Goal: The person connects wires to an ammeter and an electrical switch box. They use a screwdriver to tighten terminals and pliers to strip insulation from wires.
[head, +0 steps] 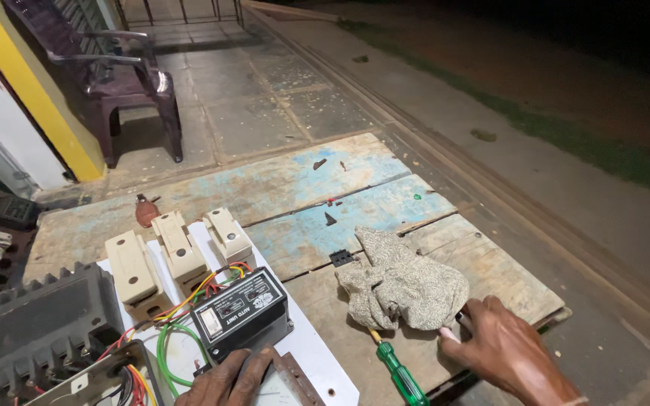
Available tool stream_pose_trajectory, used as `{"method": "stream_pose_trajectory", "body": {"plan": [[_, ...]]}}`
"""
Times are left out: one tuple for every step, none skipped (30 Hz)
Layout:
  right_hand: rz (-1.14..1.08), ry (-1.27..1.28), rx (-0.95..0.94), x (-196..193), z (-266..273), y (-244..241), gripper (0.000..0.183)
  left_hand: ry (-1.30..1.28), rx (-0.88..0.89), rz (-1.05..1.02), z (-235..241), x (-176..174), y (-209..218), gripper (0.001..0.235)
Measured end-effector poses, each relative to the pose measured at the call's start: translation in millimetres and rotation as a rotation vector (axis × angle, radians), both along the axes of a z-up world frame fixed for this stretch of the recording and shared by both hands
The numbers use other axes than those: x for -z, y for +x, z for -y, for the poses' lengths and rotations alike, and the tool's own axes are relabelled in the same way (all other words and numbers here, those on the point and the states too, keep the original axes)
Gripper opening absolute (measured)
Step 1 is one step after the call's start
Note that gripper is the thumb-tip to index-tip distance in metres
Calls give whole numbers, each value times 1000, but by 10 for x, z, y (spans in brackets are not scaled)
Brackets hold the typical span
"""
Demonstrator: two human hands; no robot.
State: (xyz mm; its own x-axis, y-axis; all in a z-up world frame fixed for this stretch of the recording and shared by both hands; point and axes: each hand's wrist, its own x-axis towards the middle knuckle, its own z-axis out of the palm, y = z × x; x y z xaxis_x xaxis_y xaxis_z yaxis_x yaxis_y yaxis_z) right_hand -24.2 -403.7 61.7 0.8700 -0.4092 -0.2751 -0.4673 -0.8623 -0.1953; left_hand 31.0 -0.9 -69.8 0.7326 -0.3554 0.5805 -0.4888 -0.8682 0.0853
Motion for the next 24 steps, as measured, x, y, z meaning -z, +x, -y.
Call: {"method": "stream_pose_trajectory", "body": {"plan": [[-41,-2,22,-5,-3,5,56,-5,4,4,4,-13,-28,51],[-80,13,46,-25,25,-15,56,-11,7,9,14,-22,-54,51],[-115,27,67,-72,87,-6,56,-16,8,18,11,-38,-45,51],[-149,41,88,-111,140,-3,57,-9,13,7,-1,-50,-23,52],[-122,39,89,-143,199,-56,55,-2,20,-8,-6,-46,-19,52],[-95,36,90,-185,273,-138,53,5,27,-24,-8,-33,-15,53],[-68,33,95,-220,346,-217,52,13,35,-31,-16,-17,-4,52],[-85,20,138,-240,414,-264,53,20,42,-39,-36,-2,11,51],[-97,5,181,-261,493,-290,55,26,51,-42,-42,12,46,51],[-109,-10,224,-263,568,-311,57,6,71,-15,-41,32,77,50],[-81,-16,250,-242,631,-344,60,-13,88,6,-58,65,72,48],[-53,-23,276,-218,687,-377,62,-31,104,28,-72,99,63,47],[-19,-29,300,-199,722,-374,65,-40,101,38,-72,124,74,47],[2,-67,288,-191,741,-351,61,-48,97,48,-65,150,81,46],[21,-103,274,-206,751,-318,58,-55,92,56,-66,174,85,45],[40,-140,261,-241,746,-291,56,-50,97,55,-71,194,89,44],[61,-49,321,-248,688,-276,55,-43,101,55,-77,207,96,42],[82,41,381,-218,579,-264,55,-36,106,55,-79,213,102,40],[104,132,443,-195,473,-248,56,-50,130,61,-74,210,119,41],[139,180,371,-171,372,-201,55,-63,154,68,-66,196,139,41],[174,226,295,-127,256,-134,54,-77,175,73,-66,172,138,41],[211,272,219,-94,162,-87,55,-51,144,40,-67,139,120,45],[190,259,191,-47,56,-34,50,-25,110,6,-64,103,78,48],[169,246,162,14,-71,36,46,0,76,-27,-50,60,35,52]]}}
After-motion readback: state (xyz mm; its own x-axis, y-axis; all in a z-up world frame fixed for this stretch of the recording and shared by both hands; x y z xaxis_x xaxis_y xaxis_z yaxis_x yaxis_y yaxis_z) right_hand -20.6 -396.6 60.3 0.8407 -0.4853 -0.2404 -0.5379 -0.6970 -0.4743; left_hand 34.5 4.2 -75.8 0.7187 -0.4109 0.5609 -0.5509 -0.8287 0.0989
